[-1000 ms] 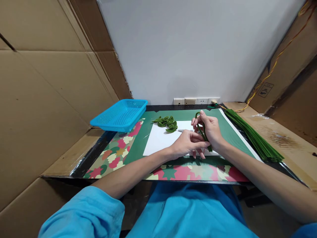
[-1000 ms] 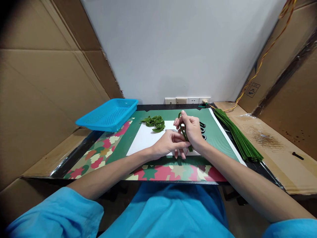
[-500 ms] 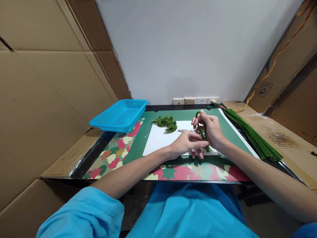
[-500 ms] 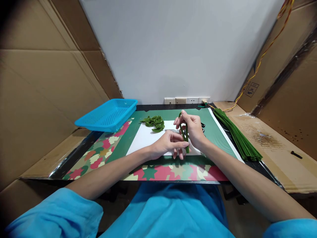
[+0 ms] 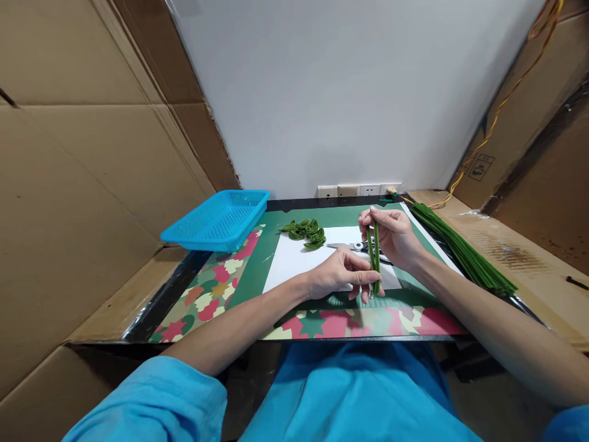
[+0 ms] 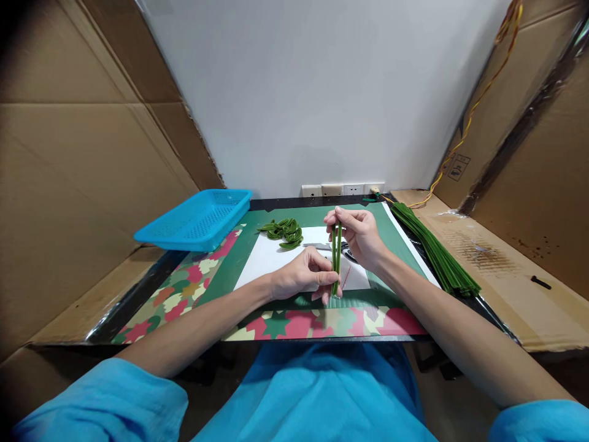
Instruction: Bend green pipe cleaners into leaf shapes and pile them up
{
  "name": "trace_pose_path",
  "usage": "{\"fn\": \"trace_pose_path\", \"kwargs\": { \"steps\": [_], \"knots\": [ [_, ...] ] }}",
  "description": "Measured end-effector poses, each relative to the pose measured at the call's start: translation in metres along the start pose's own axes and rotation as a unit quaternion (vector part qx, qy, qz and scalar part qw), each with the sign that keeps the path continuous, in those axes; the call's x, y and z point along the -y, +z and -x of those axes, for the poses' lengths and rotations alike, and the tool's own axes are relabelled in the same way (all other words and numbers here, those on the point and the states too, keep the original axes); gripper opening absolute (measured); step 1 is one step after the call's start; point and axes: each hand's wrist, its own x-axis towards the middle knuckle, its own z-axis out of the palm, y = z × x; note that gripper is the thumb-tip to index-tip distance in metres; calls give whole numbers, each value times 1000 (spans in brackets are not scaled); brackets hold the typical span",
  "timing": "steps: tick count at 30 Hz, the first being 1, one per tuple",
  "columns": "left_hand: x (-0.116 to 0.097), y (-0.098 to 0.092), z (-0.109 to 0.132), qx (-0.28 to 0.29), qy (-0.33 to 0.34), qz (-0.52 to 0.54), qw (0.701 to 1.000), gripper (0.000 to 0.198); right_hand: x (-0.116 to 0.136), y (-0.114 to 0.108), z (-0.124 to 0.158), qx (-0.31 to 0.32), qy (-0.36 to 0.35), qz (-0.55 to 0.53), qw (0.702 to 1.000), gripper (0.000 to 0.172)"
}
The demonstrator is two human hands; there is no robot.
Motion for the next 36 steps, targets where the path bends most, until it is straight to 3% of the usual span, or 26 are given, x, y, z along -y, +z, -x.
{"fn": "trace_pose_path", "kwargs": {
  "steps": [7,14,18,23,27,32,36],
  "knots": [
    [2,-4,0,5,26,-60,998,43,-3,-3,-2,21,-8,0,1000,32],
    [-1,-4,-1,-19,15,-35,999,41,10,-18,-8,67,23,68,995,49],
    [-1,-5,-2,-44,38,14,998,42,10,-27,-10,76,-4,68,995,37],
    [3,-8,-4,-74,44,43,995,45,4,-32,-12,29,-48,42,998,28],
    [3,-7,-4,-64,56,38,996,44,4,-27,-13,26,-21,47,998,31],
    [5,-7,-5,-56,38,21,997,46,2,-24,-12,85,30,44,995,45],
    [7,-8,-6,-43,26,4,999,47,1,-26,-11,96,37,32,994,42]
  ]
}}
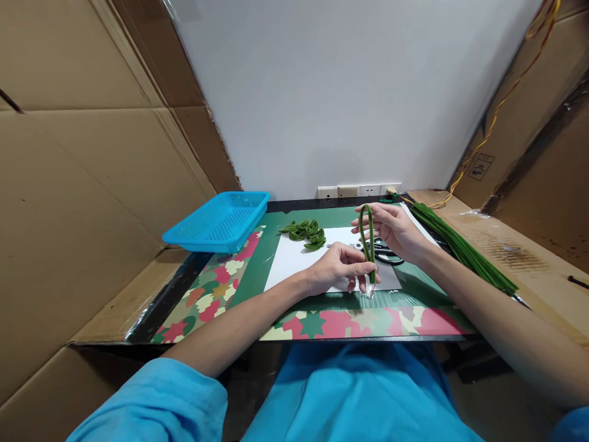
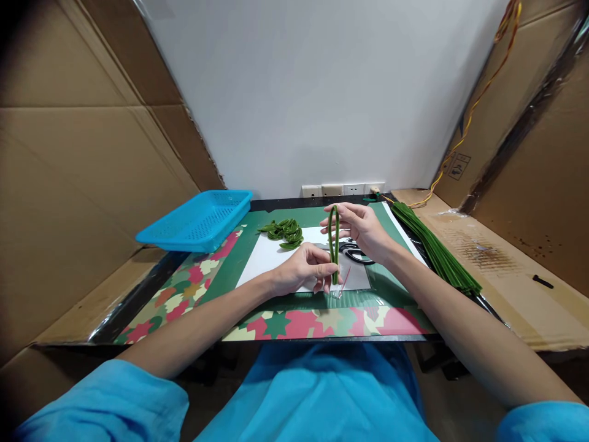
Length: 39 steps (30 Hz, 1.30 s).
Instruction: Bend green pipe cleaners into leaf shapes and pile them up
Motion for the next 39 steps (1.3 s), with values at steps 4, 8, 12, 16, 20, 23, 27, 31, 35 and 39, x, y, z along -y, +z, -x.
{"fn": "trace_pose_path", "kwargs": {
  "steps": [4,8,12,16,20,23,27,31,35,39],
  "knots": [
    [0,0,1,16,-8,-5,1000,46,2,0,1,-7,5,-14,1000,36],
    [-1,0,1,22,-12,-9,1000,43,4,-1,1,-17,16,-21,1000,34],
    [-2,1,2,31,-22,-14,999,41,7,-1,1,-20,27,-12,999,34],
    [-3,2,2,40,-23,-12,999,41,6,-1,2,-17,28,-8,999,35],
    [-3,2,1,42,-22,-2,999,40,5,-4,2,-14,27,-5,1000,35],
    [-1,2,1,42,-23,5,999,41,5,-4,2,-12,29,-5,999,34],
    [1,2,0,36,-25,19,999,45,7,-1,2,-13,29,-1,1000,35],
    [2,2,-1,36,-24,29,999,46,8,1,2,-12,24,1,1000,36],
    [1,2,-1,33,-33,27,999,45,7,1,2,-15,18,4,1000,36],
    [2,3,-1,29,-31,25,999,46,6,1,2,-18,10,10,1000,37]
  ]
}}
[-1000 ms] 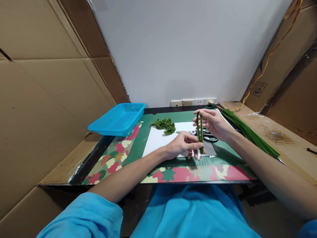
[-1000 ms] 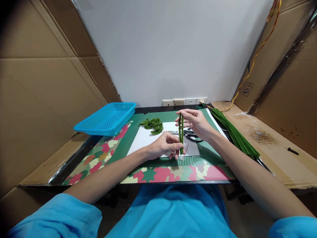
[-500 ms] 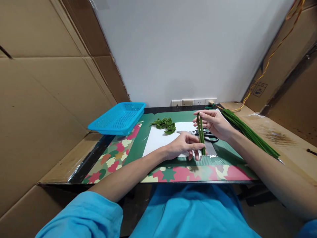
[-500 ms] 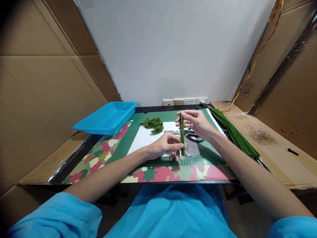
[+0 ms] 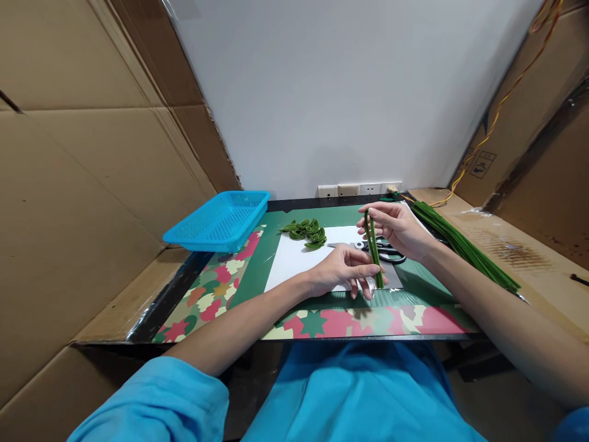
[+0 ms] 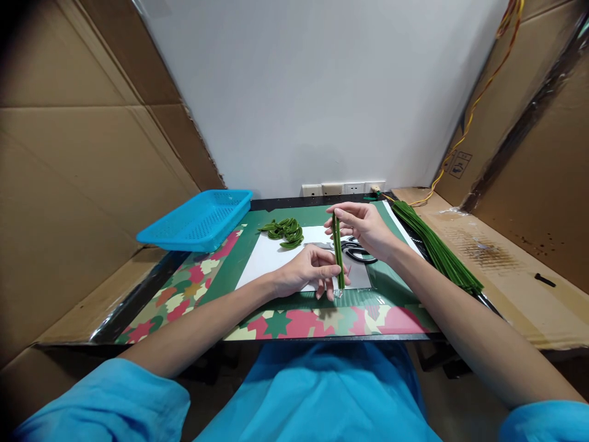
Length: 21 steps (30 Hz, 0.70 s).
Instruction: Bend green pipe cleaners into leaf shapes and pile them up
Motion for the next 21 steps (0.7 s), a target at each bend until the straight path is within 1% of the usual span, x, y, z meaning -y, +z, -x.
{"fn": "trace_pose_path", "kwargs": {
  "steps": [2,8,14,21],
  "knots": [
    [0,1,0,-7,5,-3,1000,48,-1,0,0,-2,-4,4,1000,37],
    [0,2,-1,-56,9,-15,998,53,-2,-1,0,-19,-16,3,1000,37],
    [0,3,-1,-55,10,9,998,49,-3,-1,0,-20,-29,1,999,35],
    [0,3,-2,-61,3,12,998,52,-5,-3,-1,-19,-34,6,999,33]
  ]
}}
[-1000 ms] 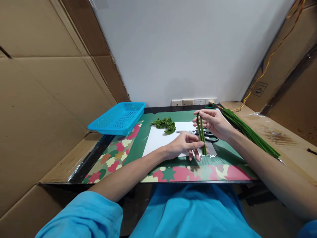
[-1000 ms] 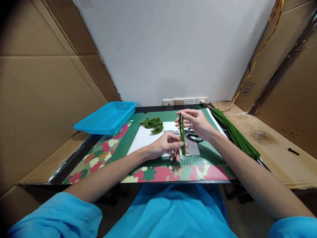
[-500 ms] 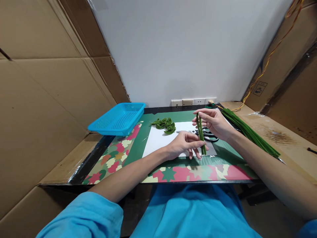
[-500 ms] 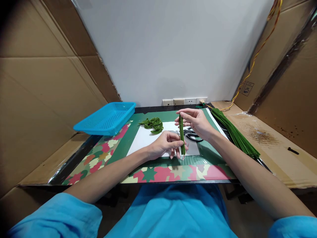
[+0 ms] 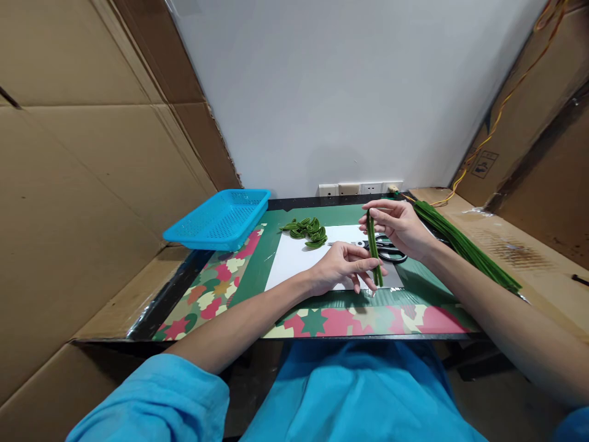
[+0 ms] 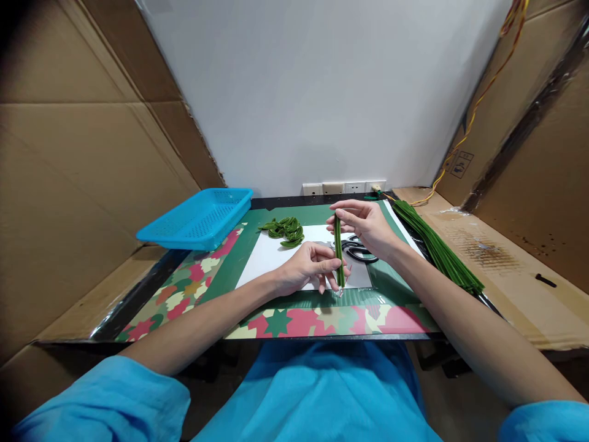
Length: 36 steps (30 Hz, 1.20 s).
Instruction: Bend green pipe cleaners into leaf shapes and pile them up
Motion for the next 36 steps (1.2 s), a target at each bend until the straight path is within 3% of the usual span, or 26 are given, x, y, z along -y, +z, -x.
{"fn": "trace_pose_path", "kwargs": {
  "steps": [12,36],
  "knots": [
    [-9,1,5,-8,-14,-31,999,49,7,12,-2,-3,12,-1,1000,35],
    [-1,-5,-1,15,0,-13,1000,48,0,0,-7,14,9,-24,1000,34]
  ]
}}
